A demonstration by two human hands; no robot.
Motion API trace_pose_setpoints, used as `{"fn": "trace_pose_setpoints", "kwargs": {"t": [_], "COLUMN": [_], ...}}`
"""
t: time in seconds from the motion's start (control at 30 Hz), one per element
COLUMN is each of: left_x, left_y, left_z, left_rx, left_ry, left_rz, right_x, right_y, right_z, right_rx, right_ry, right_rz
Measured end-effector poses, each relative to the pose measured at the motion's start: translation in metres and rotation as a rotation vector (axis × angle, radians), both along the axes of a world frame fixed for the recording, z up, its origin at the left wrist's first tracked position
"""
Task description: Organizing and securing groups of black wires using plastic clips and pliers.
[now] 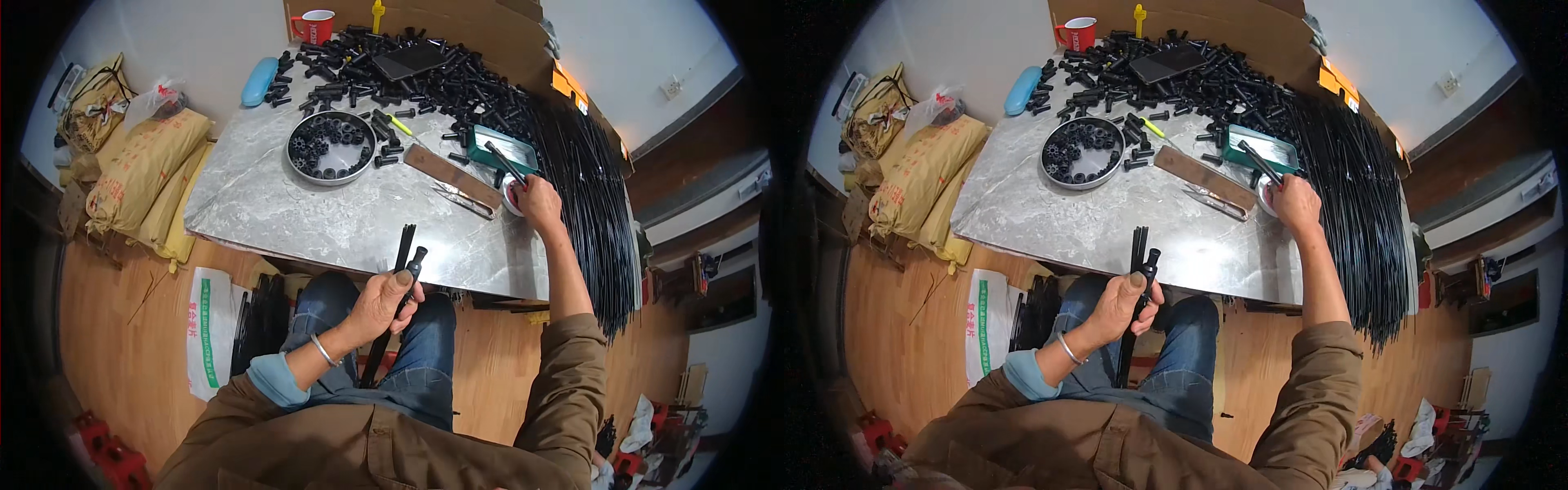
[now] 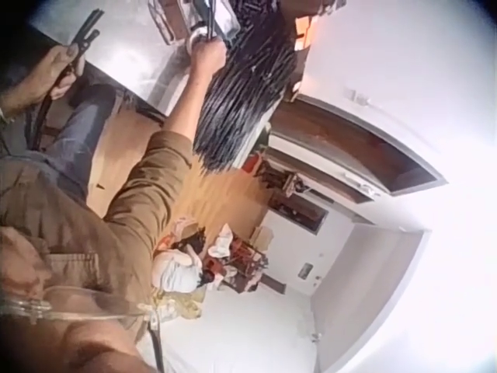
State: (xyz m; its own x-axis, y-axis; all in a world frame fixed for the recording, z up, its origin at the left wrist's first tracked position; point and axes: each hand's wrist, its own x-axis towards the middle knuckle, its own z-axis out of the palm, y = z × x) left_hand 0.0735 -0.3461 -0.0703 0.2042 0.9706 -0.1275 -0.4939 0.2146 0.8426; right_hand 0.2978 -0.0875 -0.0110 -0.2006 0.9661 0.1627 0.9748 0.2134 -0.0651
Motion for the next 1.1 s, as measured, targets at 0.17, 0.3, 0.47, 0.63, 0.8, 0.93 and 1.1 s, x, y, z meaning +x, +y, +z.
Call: {"fn": "trace_pose_setpoints", "kwargs": {"t": [0.17, 0.3, 0.47, 0.63, 0.8, 0.93, 1.1], "left_x": [-0.001, 0.001, 0.005, 0.01, 0.011, 0.013, 0.02], "left_y": [-0.003, -0.006, -0.009, -0.009, -0.009, -0.011, -0.011], "left_z": [0.001, 0.001, 0.006, 0.009, 0.011, 0.011, 0.022], "left_rx": [0.012, 0.0, 0.021, 0.055, 0.078, 0.081, 0.1], "left_ry": [0.002, 0.004, 0.009, 0.047, 0.072, 0.097, 0.097], "left_rz": [-0.001, 0.01, 0.013, 0.004, 0.008, 0.029, 0.071], "right_x": [-0.003, 0.003, 0.007, 0.014, 0.018, 0.01, 0.012], "right_y": [-0.008, -0.015, -0.014, -0.008, -0.006, -0.012, -0.018], "right_z": [0.006, 0.013, 0.011, 0.006, -0.001, 0.012, 0.019], "right_rx": [0.016, -0.033, -0.092, -0.106, 0.014, 0.083, 0.1], "right_ry": [-0.022, 0.033, 0.045, 0.049, 0.009, 0.117, 0.237], "right_rz": [-0.028, -0.038, -0.042, -0.035, -0.014, -0.064, -0.122]}}
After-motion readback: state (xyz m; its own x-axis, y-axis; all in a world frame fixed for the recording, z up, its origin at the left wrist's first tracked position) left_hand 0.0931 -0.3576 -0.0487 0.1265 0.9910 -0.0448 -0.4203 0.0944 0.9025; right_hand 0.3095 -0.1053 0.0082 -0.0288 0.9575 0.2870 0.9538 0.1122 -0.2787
